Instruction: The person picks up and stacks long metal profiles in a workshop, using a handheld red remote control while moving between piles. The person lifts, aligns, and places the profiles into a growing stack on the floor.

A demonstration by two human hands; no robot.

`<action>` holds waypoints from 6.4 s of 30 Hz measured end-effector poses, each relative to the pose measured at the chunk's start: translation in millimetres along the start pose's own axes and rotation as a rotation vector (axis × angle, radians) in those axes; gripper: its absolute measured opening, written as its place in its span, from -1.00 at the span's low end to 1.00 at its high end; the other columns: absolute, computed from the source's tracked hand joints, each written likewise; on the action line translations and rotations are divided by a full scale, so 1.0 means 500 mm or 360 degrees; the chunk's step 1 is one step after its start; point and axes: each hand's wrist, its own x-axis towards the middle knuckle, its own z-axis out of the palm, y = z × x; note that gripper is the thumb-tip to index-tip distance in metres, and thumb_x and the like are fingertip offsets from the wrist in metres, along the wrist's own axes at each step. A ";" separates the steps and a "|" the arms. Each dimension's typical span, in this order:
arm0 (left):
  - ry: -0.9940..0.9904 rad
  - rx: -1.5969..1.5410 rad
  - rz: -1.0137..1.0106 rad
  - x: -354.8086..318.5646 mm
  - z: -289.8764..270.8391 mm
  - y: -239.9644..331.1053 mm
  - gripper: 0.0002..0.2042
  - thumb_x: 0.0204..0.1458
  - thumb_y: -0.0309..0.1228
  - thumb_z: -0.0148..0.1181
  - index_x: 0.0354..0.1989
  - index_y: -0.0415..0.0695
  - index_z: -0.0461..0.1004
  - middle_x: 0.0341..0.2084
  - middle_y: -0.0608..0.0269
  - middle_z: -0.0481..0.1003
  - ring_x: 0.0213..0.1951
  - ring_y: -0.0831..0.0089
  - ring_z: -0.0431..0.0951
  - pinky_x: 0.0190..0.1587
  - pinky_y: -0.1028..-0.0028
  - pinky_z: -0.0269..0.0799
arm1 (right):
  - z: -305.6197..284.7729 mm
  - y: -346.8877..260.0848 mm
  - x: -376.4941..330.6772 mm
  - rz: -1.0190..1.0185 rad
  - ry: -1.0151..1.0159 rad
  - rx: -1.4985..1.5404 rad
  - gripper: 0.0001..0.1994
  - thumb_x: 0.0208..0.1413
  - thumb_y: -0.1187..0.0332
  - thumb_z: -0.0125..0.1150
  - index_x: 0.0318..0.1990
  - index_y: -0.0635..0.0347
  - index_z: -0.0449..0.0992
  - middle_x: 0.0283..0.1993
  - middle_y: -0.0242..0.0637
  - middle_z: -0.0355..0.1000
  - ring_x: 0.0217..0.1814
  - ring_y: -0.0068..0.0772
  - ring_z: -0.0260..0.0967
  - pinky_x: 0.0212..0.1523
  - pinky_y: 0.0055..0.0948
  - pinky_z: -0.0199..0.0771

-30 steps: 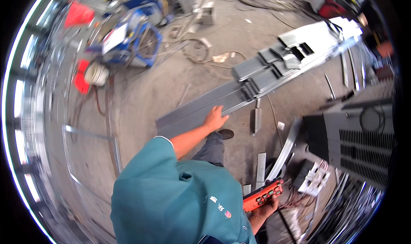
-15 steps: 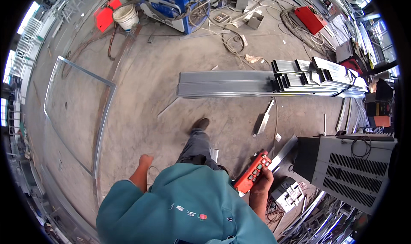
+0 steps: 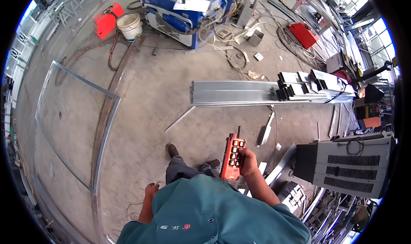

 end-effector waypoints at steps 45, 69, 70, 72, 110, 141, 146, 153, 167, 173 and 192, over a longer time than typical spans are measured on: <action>-0.0300 0.0171 0.0617 1.347 -1.128 1.251 -0.49 0.01 -0.37 0.26 0.15 -0.36 0.38 -0.13 -0.10 0.57 -0.15 0.26 0.59 -0.09 0.36 0.49 | 0.563 -0.433 0.780 -0.1001 0.0813 0.1288 -0.63 0.06 0.42 0.00 0.07 0.16 0.37 -0.23 -0.22 0.46 -0.30 -0.26 0.50 -0.24 -0.17 0.62; -0.0694 0.0551 0.1206 1.576 -0.588 2.451 -0.41 -0.05 -0.21 0.30 0.15 -0.27 0.41 -0.09 -0.12 0.57 -0.02 0.18 0.59 0.05 0.32 0.45 | 0.152 -1.055 0.889 -0.1416 0.1095 0.1639 -0.59 0.01 0.38 -0.04 0.06 0.14 0.45 -0.27 -0.25 0.54 -0.30 -0.25 0.54 -0.23 -0.18 0.65; -0.0658 0.0544 0.1209 1.603 -0.587 2.487 -0.41 -0.05 -0.21 0.30 0.15 -0.27 0.41 -0.10 -0.10 0.57 -0.03 0.18 0.60 0.04 0.32 0.46 | 0.153 -1.085 0.891 -0.1448 0.1091 0.1623 -0.60 0.01 0.38 -0.04 0.05 0.14 0.45 -0.27 -0.26 0.54 -0.30 -0.25 0.55 -0.23 -0.18 0.65; -0.0632 0.0532 0.1199 1.652 -0.566 2.560 -0.42 -0.05 -0.20 0.30 0.15 -0.26 0.41 -0.11 -0.08 0.58 -0.05 0.18 0.60 0.01 0.31 0.47 | 0.136 -1.114 0.905 -0.1375 0.1156 0.1625 -0.66 0.05 0.37 -0.03 0.01 0.14 0.44 -0.24 -0.28 0.50 -0.26 -0.30 0.51 -0.24 -0.22 0.60; -0.0010 0.2247 0.1392 2.564 -0.377 3.384 -0.86 -0.12 -0.49 0.15 -0.39 -0.23 0.58 -0.31 -0.13 0.59 -0.21 -0.09 0.60 -0.15 0.08 0.53 | 0.004 -1.745 1.368 -0.0404 0.1160 0.2012 -0.60 0.09 0.29 0.11 0.04 0.35 0.44 -0.13 -0.03 0.55 -0.14 -0.11 0.56 -0.01 -0.12 0.58; -0.1670 0.0947 0.0987 1.683 0.332 3.097 -0.52 -0.11 -0.65 0.19 0.08 -0.45 0.37 -0.15 -0.06 0.54 -0.17 0.21 0.59 -0.04 0.29 0.49 | 0.115 -1.131 1.350 -0.1384 0.0493 0.2910 -0.55 0.00 0.26 0.13 0.05 0.32 0.45 -0.12 0.02 0.54 -0.12 -0.01 0.54 -0.03 -0.02 0.57; -0.2197 0.0971 0.0840 1.579 0.693 2.969 -0.56 -0.04 -0.61 0.21 0.08 -0.45 0.38 -0.15 -0.03 0.54 -0.17 0.25 0.58 -0.07 0.33 0.50 | 0.143 -1.087 1.394 -0.1360 0.0585 0.3186 -0.55 -0.03 0.28 0.14 0.04 0.32 0.45 -0.12 0.01 0.54 -0.12 0.00 0.54 -0.04 0.00 0.56; -0.2357 0.1112 0.0638 1.653 1.097 2.851 -0.51 -0.03 -0.58 0.29 0.12 -0.44 0.36 -0.17 -0.01 0.55 -0.19 0.26 0.59 -0.13 0.35 0.51 | 0.141 -1.084 1.524 -0.1523 0.0809 0.3560 -0.51 -0.02 0.24 0.13 0.07 0.33 0.44 -0.10 0.02 0.54 -0.10 0.02 0.53 0.00 -0.02 0.54; -0.2236 0.1331 0.0833 1.866 1.387 2.753 -0.51 -0.07 -0.52 0.37 0.10 -0.30 0.45 -0.11 0.06 0.55 -0.11 0.28 0.57 -0.08 0.34 0.52 | 0.008 -1.086 1.571 -0.1010 0.0875 0.3604 -0.52 -0.01 0.24 0.12 0.06 0.33 0.44 -0.11 0.02 0.54 -0.10 0.03 0.52 -0.01 -0.02 0.54; -0.1729 0.1026 0.0956 1.942 1.215 2.735 -0.39 -0.08 -0.32 0.39 0.19 -0.23 0.38 -0.42 0.21 0.53 -0.51 0.47 0.41 -0.53 0.44 0.34 | 0.020 -1.063 1.542 -0.1030 0.0818 0.3474 -0.53 -0.01 0.24 0.11 0.05 0.33 0.45 -0.11 0.02 0.54 -0.10 0.04 0.52 -0.01 -0.03 0.54; -0.0996 0.1470 0.0851 1.878 -0.104 2.603 -0.69 -0.11 -0.35 0.31 -0.22 -0.30 0.60 -0.56 0.17 0.56 -0.61 0.45 0.51 -0.57 0.43 0.39 | 0.059 -0.866 1.028 -0.1692 0.1288 0.2518 -0.62 -0.06 0.30 0.11 -0.07 0.31 0.51 -0.28 -0.09 0.56 -0.29 -0.10 0.56 -0.18 -0.11 0.63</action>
